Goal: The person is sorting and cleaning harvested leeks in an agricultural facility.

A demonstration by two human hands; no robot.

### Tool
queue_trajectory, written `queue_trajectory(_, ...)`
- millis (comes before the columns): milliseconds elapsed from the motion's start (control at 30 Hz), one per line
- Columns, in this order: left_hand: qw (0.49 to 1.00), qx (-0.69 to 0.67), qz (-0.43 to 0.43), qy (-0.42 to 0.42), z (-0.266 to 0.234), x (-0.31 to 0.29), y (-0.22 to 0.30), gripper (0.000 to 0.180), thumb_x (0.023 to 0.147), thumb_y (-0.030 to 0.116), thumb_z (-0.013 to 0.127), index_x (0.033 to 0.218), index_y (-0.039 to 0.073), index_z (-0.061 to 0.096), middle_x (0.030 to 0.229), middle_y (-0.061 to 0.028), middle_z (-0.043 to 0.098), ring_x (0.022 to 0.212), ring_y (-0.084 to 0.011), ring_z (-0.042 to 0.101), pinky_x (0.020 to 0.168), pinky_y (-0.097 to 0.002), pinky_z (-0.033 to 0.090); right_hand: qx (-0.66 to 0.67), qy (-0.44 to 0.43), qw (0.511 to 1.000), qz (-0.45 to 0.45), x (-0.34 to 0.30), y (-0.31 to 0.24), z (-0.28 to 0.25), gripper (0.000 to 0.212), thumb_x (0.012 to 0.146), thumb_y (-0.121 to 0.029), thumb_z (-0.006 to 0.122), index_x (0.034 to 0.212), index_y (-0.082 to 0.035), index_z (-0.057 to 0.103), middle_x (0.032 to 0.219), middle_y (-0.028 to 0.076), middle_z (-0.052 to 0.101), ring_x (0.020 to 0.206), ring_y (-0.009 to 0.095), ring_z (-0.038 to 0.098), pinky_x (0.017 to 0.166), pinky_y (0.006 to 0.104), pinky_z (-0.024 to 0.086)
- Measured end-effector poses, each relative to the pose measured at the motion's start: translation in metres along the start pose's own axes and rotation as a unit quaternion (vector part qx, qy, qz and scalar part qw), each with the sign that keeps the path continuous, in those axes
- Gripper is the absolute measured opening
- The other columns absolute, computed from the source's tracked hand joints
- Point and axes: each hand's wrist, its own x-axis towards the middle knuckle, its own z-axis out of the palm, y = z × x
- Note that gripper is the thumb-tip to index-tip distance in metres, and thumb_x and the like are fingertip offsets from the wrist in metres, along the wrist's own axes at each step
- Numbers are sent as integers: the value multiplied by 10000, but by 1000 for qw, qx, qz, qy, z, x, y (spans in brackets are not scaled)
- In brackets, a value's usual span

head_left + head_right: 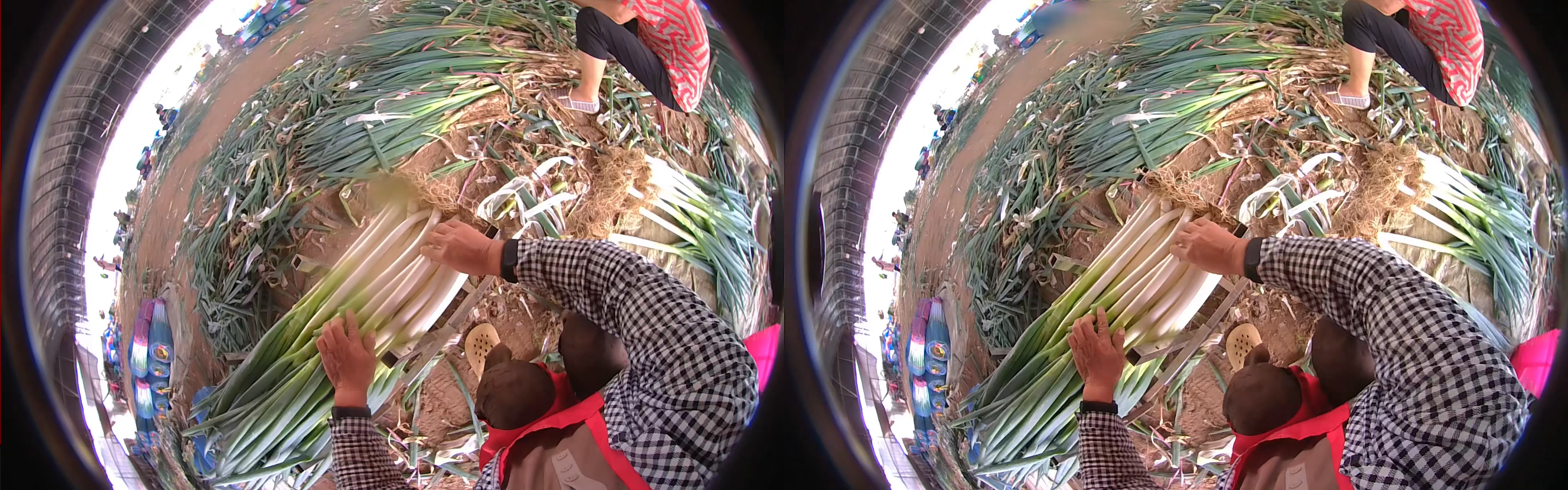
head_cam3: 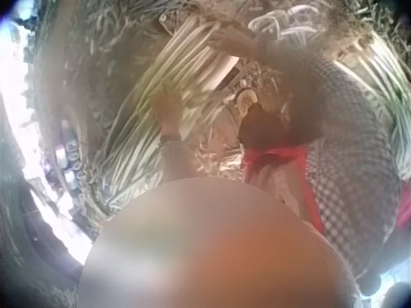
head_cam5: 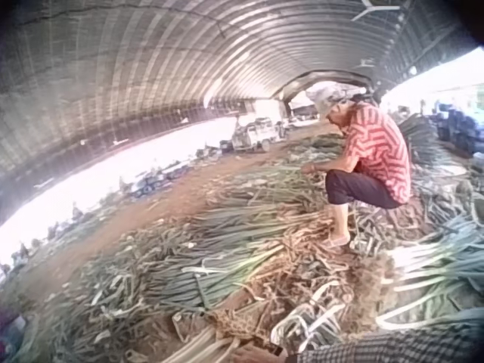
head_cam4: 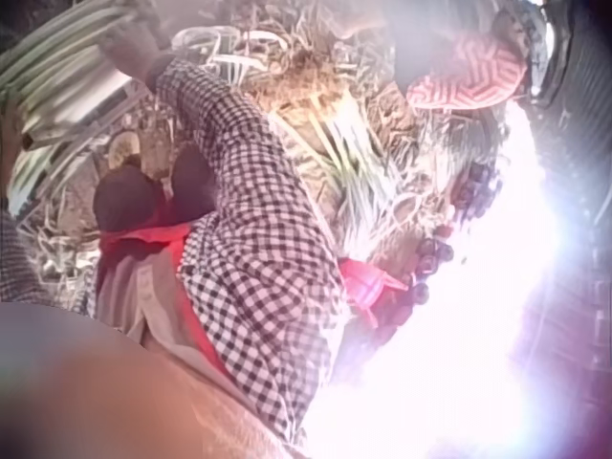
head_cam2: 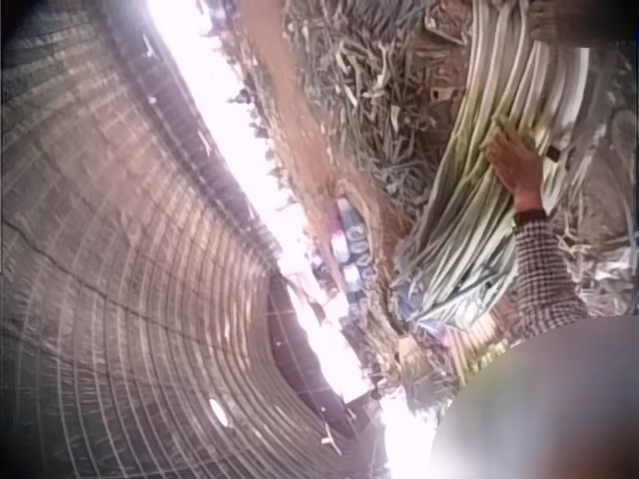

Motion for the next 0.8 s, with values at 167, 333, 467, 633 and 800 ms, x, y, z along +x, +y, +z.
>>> queue_trajectory(167, 996, 26, -2, 80, 16, 12, 4, 601, 911, 382, 604, 1388, 33, 497, 1459, -197, 442, 1385, -366, 361, 1135, -510, 275, -37, 40, 999, 5, -10, 6, 1, 133, 865, -112, 601, 980, -81, 658, 979, 62, 629, 959, 212, 625, 848, 348, 546)
queue_trajectory(333, 998, 24, -26, 44, 44, 10, -2, 630, 921, 388, 560, 1408, 2, 456, 1448, -198, 461, 1370, -352, 387, 1145, -519, 269, 133, -116, 978, 112, 36, -19, -11, 492, 971, -448, 511, 1236, -62, 660, 1400, 189, 493, 1305, 307, 449, 1127, 510, 269)
queue_trajectory(467, 998, 35, -6, 43, 55, 12, -5, 658, 918, 405, 564, 1415, -5, 432, 1440, -207, 458, 1364, -350, 391, 1137, -523, 277, 141, -143, 965, 170, 36, -25, 16, 665, 1040, -519, 277, 1538, -82, 330, 1609, 179, 251, 1504, 326, 196, 1228, 529, 91)
queue_trajectory(633, 991, 110, -11, 76, 65, 20, -3, 672, 927, 466, 502, 1412, 7, 428, 1400, -207, 485, 1298, -376, 450, 1082, -503, 335, 101, -93, 972, 190, 31, -27, 32, 674, 1038, -521, 269, 1535, -71, 334, 1606, 173, 259, 1501, 338, 191, 1233, 529, 38)
queue_trajectory(800, 994, 92, 0, 52, 82, 34, -6, 585, 966, 381, 521, 1390, -15, 454, 1395, -216, 497, 1274, -383, 475, 1089, -504, 348, 117, -148, 960, 209, 21, -13, 14, 680, 1046, -534, 219, 1539, -76, 319, 1613, 184, 237, 1510, 323, 176, 1242, 495, 21)
